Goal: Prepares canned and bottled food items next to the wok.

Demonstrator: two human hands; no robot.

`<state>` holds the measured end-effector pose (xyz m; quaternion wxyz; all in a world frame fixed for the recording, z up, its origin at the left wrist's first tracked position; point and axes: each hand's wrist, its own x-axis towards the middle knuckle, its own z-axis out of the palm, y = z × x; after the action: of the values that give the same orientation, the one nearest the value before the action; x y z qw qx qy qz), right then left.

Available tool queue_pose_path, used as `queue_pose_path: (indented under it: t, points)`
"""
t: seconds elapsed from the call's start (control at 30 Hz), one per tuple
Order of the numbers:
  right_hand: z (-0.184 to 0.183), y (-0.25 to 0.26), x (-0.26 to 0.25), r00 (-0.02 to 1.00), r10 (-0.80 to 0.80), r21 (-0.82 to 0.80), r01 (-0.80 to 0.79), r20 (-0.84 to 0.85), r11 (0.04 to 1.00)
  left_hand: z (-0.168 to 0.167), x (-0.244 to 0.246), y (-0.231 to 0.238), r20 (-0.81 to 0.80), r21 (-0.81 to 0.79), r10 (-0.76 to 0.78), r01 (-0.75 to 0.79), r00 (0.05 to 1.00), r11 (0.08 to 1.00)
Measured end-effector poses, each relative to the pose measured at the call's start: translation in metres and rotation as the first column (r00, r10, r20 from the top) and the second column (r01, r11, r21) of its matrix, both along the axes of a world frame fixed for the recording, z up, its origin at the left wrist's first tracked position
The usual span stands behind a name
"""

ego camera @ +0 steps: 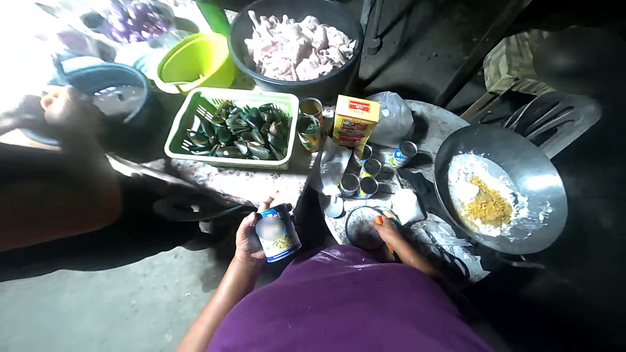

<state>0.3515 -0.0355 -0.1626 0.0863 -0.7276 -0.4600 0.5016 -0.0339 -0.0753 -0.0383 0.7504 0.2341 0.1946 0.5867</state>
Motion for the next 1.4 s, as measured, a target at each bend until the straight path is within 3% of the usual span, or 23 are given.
queue_pose_path:
  t: [0.07,0.17,0.3,0.37,0.47,0.63,0.77,0.87,0.97,1.07,1.23,1.4]
  points:
    - [-0.001,-0.002,0.001,0.999,-0.046,-0.005,0.046,-0.023,0.999,0.003,0.003,0.004,-0.079,-0.008,0.046,-0.046,0.996,0.999]
    - [0.01,-0.003,-0.004,0.991,-0.108,0.006,0.108,-0.077,0.994,0.009,0.005,0.016,-0.396,0.028,0.131,-0.131,0.909,0.991]
    - [0.068,0.003,-0.023,0.932,-0.123,0.317,0.237,-0.342,0.918,0.012,-0.006,0.044,-0.677,0.163,0.226,-0.158,0.701,0.974]
    - [0.116,0.012,-0.04,0.848,-0.027,0.477,0.323,-0.529,0.817,0.008,-0.013,0.055,-0.778,0.241,0.279,-0.143,0.563,0.96]
    - [0.187,0.026,-0.07,0.655,0.262,0.625,0.411,-0.709,0.663,-0.012,-0.023,0.066,-0.85,0.323,0.345,-0.122,0.398,0.938]
    - [0.274,0.042,-0.134,0.413,0.649,0.764,0.437,-0.639,0.474,-0.047,-0.036,0.069,-0.871,0.355,0.374,-0.119,0.318,0.927]
    - [0.293,0.045,-0.189,0.288,0.775,0.801,0.42,-0.562,0.425,-0.033,-0.044,0.073,-0.931,0.317,0.31,0.008,0.191,0.948]
    - [0.278,0.05,-0.228,0.313,0.767,0.811,0.4,-0.559,0.428,-0.028,-0.052,0.084,-0.941,0.336,0.339,0.164,0.01,0.927]
    - [0.259,0.053,-0.252,0.375,0.742,0.825,0.357,-0.556,0.438,-0.023,-0.057,0.09,-0.948,0.278,0.308,0.26,-0.084,0.925]
    - [0.257,0.052,-0.262,0.42,0.731,0.84,0.34,-0.538,0.423,-0.019,-0.056,0.094,-0.972,0.193,0.22,0.257,-0.08,0.947]
    - [0.262,0.039,-0.279,0.581,0.665,0.883,0.302,-0.47,0.36,-0.025,-0.058,0.096,-0.972,0.196,0.222,0.257,-0.077,0.946]
    - [0.267,0.033,-0.3,0.74,0.562,0.925,0.228,-0.369,0.305,-0.019,-0.057,0.094,-0.961,0.199,0.243,0.273,-0.135,0.941]
